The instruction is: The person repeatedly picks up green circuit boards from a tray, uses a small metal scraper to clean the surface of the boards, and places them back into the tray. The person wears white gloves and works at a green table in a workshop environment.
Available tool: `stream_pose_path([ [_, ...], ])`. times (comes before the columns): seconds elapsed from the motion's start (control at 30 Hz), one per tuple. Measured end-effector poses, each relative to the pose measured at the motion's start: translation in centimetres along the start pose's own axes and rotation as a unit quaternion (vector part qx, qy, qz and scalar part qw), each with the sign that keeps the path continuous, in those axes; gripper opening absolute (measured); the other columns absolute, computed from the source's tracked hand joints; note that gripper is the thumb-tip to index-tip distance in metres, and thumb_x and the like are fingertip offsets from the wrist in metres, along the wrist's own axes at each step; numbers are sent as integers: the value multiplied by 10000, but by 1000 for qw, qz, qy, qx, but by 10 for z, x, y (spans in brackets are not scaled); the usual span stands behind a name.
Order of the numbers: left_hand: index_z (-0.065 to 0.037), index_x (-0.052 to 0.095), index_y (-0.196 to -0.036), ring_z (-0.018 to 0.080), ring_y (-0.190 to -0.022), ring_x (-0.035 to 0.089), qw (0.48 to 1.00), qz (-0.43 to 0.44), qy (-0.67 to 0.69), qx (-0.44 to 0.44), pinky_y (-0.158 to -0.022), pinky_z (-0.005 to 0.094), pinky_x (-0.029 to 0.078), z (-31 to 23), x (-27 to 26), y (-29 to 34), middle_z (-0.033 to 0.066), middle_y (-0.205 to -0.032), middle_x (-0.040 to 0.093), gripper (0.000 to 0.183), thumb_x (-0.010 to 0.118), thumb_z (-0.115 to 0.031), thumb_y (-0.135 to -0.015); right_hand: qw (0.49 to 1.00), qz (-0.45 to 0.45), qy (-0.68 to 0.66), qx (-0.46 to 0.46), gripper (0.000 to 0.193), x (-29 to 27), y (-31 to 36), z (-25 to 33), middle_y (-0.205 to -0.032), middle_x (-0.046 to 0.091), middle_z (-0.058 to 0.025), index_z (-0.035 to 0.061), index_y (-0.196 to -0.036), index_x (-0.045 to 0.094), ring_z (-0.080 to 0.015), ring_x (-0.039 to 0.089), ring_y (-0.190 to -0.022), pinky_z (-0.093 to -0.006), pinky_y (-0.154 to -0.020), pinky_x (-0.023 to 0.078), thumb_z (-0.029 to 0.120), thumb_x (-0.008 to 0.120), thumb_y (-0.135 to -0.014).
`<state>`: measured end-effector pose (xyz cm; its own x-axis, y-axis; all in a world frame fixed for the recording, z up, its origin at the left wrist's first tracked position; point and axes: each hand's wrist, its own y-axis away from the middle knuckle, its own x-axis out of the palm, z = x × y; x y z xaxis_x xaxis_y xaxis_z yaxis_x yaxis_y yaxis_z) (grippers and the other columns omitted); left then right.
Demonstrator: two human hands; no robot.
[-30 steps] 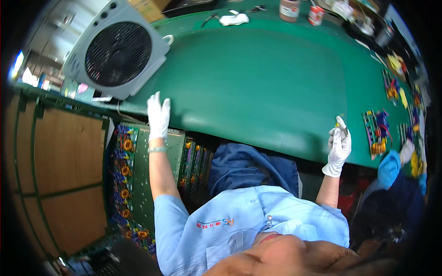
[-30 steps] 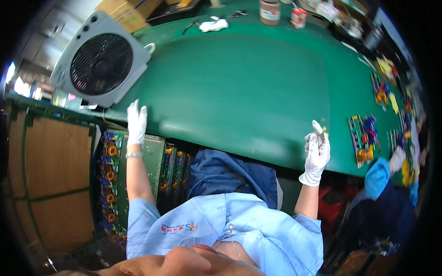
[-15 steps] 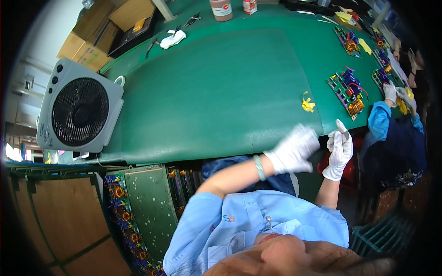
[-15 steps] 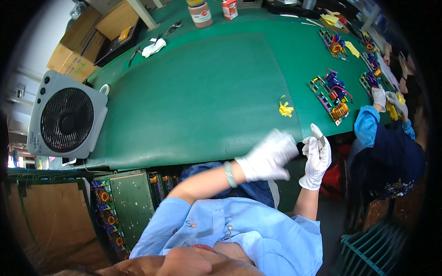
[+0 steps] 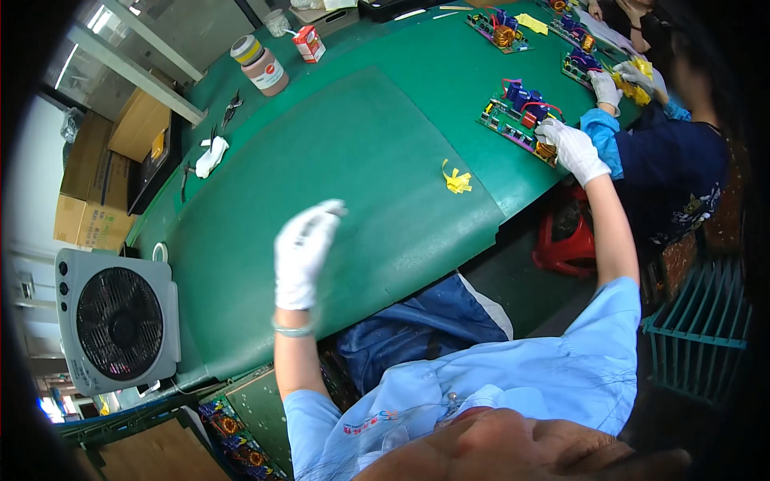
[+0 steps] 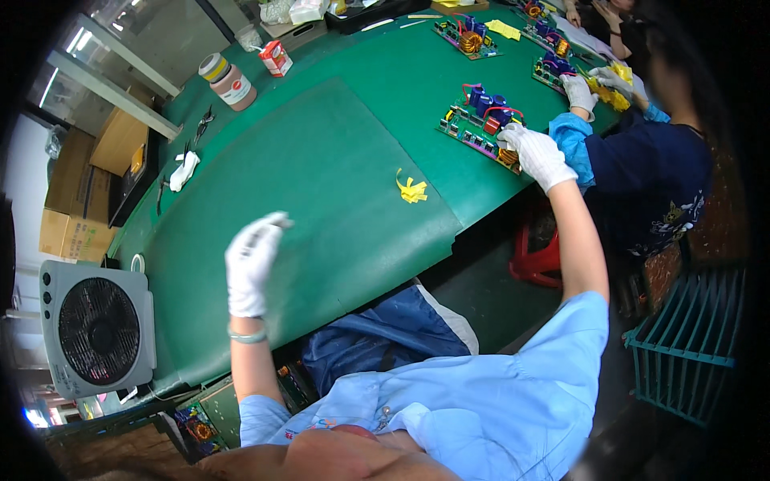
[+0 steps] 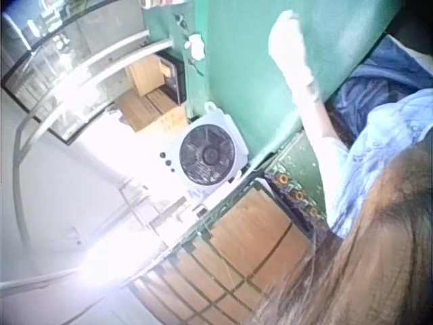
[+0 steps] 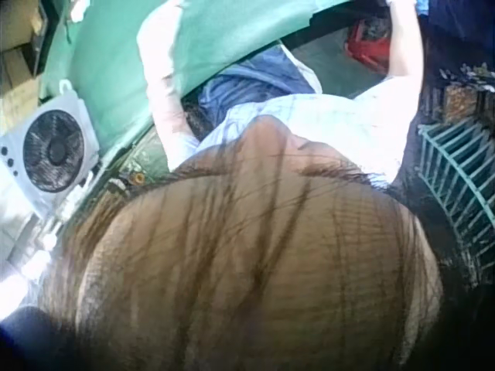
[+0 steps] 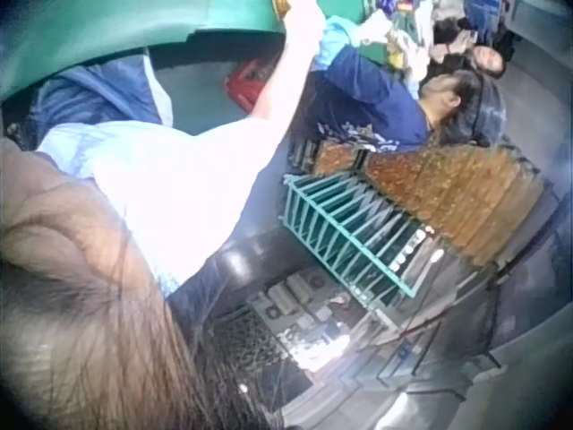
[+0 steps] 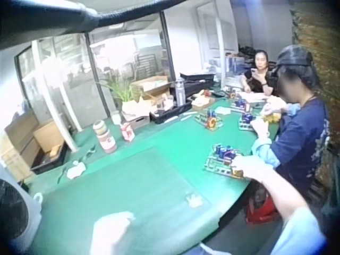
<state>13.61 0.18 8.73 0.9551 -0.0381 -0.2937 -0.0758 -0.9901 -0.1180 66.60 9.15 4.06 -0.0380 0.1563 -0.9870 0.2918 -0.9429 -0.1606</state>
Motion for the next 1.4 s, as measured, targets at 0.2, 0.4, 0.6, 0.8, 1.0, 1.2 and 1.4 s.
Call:
stream_pose_path([
  [0.2, 5, 661, -1175, 153, -954, 658, 986, -164, 31, 7, -886, 255, 480, 53, -85, -54, 105, -1028, 711, 295, 594, -207, -981, 990, 127, 58, -35, 184, -31, -34, 9, -880, 689, -161, 152, -1002, 669, -358, 687, -787, -452, -684, 546, 228, 648, -836],
  [0.4, 29, 644, -1178, 164, -882, 665, 984, -146, 95, -32, -831, 287, 524, 117, -86, -57, 128, -989, 705, 368, 590, -282, -988, 995, 17, -67, -67, 381, -77, -82, 149, -901, 666, -166, 60, -978, 644, -352, 661, -859, -419, -753, 532, 344, 711, -732],
  [0.6, 3, 649, -1190, 126, -783, 643, 961, -243, 122, -48, -697, 241, 508, 112, -100, -48, 109, -983, 713, 349, 569, -275, -996, 948, 18, -227, -223, 334, -94, -113, 308, -872, 654, -157, 56, -905, 665, -343, 659, -835, -410, -732, 529, 339, 675, -728],
  [0.8, -8, 678, -1152, 63, -708, 583, 977, -190, 98, -26, -595, 198, 432, 97, -99, -41, 83, -1007, 719, 302, 590, -237, -977, 935, -50, -237, -260, 397, -11, -108, 422, -830, 656, -153, 35, -1156, 623, -305, 667, -657, -414, -531, 513, 264, 647, -832],
  [1.0, -1, 704, -984, 206, -795, 649, 982, -71, -22, -174, -785, 322, 518, 38, -90, -29, 111, -882, 686, 342, 752, -300, -826, 848, -241, -318, -350, 171, 3, -109, 378, -958, 716, -77, 50, -1021, 702, -229, 713, -766, -323, -638, 580, 158, 664, -893],
  [1.2, -39, 715, -896, 321, -755, 644, 915, -81, -340, 202, -706, 404, 500, 56, -53, -43, 143, -792, 679, 374, 845, -302, -664, 902, -188, -378, -96, 418, 24, -163, 341, -1337, 561, -182, 68, -1335, 554, -325, 542, -1230, -382, -1051, 432, 197, 553, -937],
  [1.4, 58, 593, -1226, 264, -1022, 635, 946, -120, -282, 110, -937, 372, 499, 79, -46, -43, 187, -1148, 633, 513, 751, 38, -739, 830, -34, -533, -160, 454, 55, -163, 344, -1147, 624, -174, 147, -1321, 571, -353, 616, -1045, -417, -906, 494, 316, 582, -901],
])
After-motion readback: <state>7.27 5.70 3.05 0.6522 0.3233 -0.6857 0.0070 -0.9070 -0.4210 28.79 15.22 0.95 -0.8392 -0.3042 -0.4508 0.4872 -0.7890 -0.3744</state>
